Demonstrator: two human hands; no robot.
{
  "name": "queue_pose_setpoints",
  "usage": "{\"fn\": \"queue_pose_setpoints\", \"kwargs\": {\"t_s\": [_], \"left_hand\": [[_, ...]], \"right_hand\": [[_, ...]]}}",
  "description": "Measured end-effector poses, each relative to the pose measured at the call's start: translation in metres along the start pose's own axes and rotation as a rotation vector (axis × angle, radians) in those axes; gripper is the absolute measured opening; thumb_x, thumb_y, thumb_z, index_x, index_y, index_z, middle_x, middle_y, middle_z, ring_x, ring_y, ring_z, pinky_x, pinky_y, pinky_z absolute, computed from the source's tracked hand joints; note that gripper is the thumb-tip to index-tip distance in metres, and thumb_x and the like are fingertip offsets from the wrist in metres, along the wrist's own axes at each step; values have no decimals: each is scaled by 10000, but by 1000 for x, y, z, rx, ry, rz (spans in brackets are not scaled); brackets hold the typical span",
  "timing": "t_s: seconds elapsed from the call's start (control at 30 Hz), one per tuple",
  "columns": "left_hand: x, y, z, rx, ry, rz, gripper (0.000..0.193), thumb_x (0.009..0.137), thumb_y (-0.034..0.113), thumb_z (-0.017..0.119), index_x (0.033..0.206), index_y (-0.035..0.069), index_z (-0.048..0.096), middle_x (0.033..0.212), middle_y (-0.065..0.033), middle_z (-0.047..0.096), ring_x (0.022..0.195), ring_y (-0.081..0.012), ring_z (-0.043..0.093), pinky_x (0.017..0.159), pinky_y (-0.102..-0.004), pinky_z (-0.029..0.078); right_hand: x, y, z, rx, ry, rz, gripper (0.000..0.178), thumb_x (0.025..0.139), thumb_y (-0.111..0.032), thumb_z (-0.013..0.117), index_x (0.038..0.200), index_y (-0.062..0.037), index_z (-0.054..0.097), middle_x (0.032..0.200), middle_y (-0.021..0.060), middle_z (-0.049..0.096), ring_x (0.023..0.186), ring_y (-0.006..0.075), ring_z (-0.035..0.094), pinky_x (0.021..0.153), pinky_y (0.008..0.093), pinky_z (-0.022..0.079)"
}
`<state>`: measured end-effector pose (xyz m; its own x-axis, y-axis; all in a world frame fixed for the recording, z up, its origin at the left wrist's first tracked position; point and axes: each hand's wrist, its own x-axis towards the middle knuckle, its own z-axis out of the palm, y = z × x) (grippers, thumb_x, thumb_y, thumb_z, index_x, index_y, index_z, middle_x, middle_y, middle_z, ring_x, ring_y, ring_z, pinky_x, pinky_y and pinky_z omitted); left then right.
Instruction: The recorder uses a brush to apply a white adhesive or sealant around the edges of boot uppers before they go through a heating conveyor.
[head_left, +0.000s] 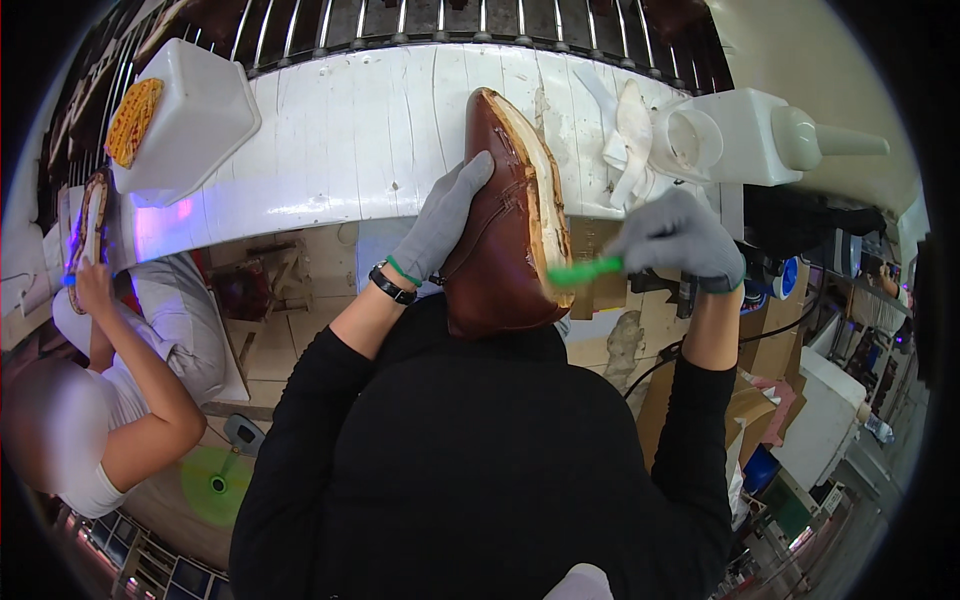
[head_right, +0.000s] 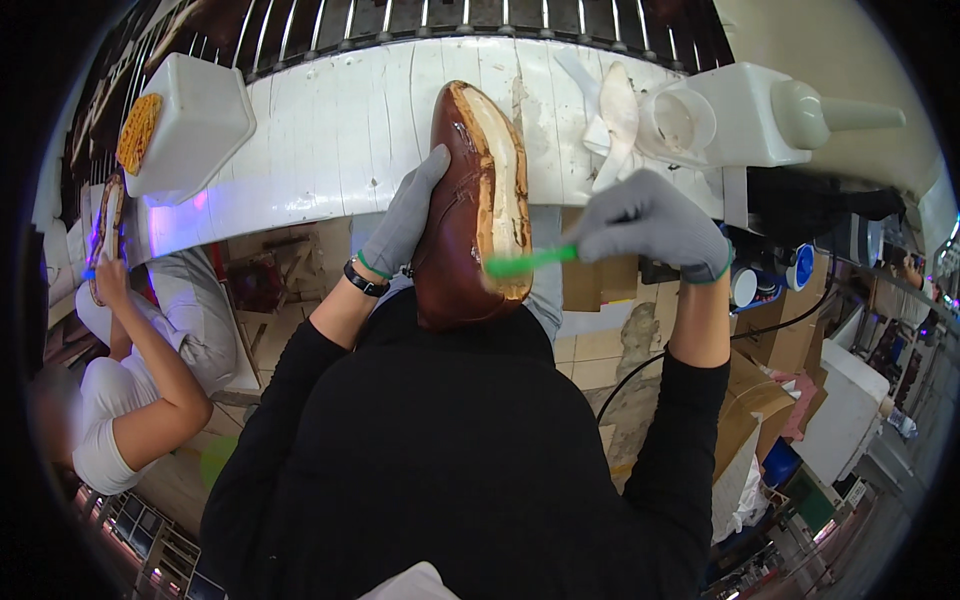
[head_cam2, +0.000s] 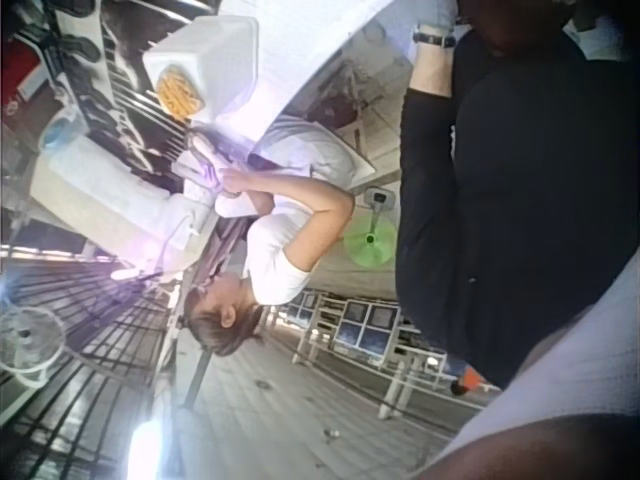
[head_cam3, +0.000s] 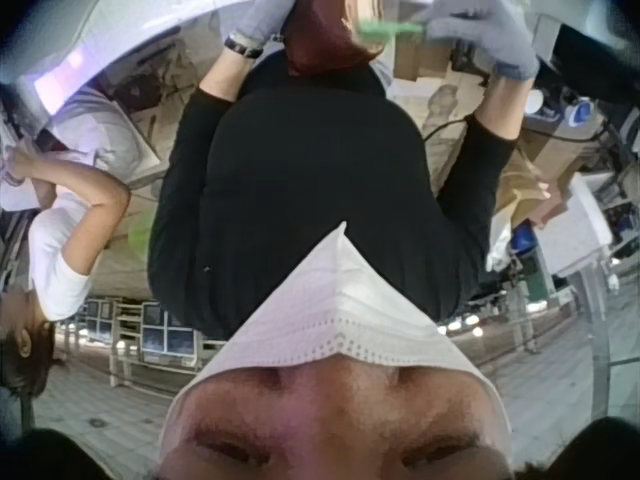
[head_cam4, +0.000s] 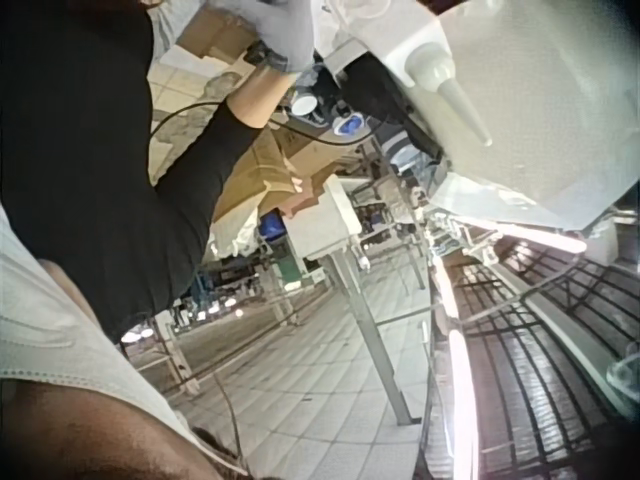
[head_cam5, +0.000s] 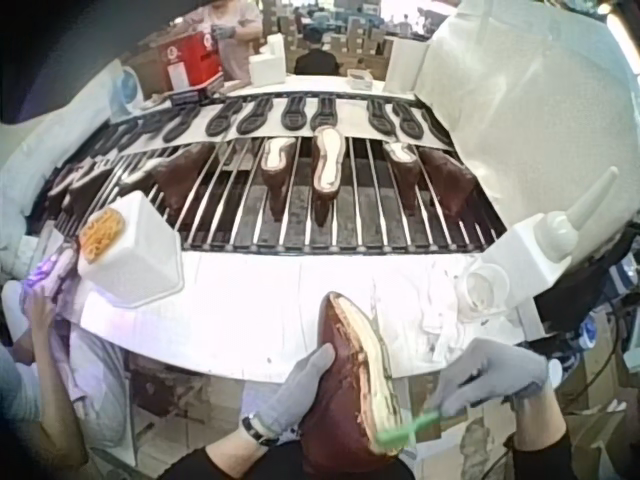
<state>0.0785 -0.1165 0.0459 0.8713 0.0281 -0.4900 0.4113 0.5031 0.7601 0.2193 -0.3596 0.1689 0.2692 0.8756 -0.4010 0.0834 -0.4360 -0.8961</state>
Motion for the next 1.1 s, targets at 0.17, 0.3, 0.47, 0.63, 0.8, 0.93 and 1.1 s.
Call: {"fn": "queue_pose_setpoints", "kwargs": {"t_s": [0.17,0.3,0.47,0.63,0.8,0.93,1.1], "left_hand": [[1,0,0,1,-20,13,688,1007,515,503,1392,-55,478,1298,-138,591,1146,-169,570,1009,-296,449],[2,0,0,1,-26,13,692,998,520,519,1390,-49,483,1286,-133,597,1139,-165,571,999,-295,453],[0,-1,0,32,-11,13,697,989,523,534,1384,-49,487,1278,-132,596,1126,-165,573,990,-297,459],[2,-4,0,-42,1,-3,708,986,527,540,1378,-59,485,1280,-136,593,1125,-168,571,989,-298,458],[2,-5,1,-25,1,29,702,993,519,529,1383,-64,485,1293,-142,589,1123,-174,581,988,-295,466],[3,-2,2,-28,4,-2,695,999,514,518,1382,-64,490,1294,-147,592,1125,-180,590,985,-299,477],[6,4,2,-82,-19,-32,691,1002,514,508,1392,-55,475,1301,-152,593,1129,-188,602,990,-306,483]], "right_hand": [[11,-4,6,-99,320,135,187,876,-188,736,960,-29,785,736,13,698,669,54,563,624,236,446],[26,-1,3,-179,341,134,205,861,-193,755,945,-8,780,728,18,698,666,67,579,624,236,456],[9,-11,-35,-56,-52,7,194,801,-137,795,922,14,775,765,59,727,704,92,638,665,243,493],[-2,-1,-24,65,22,32,187,771,-85,799,930,13,777,762,66,726,701,90,636,656,245,492],[-2,9,26,103,229,192,169,823,-117,767,940,5,778,746,30,716,687,42,586,634,215,465],[11,9,35,-44,549,128,202,860,-171,742,952,5,775,761,14,706,692,29,563,618,211,437],[-3,1,24,-24,310,97,203,815,-151,781,960,-9,778,719,0,668,656,37,514,604,227,407]]}}
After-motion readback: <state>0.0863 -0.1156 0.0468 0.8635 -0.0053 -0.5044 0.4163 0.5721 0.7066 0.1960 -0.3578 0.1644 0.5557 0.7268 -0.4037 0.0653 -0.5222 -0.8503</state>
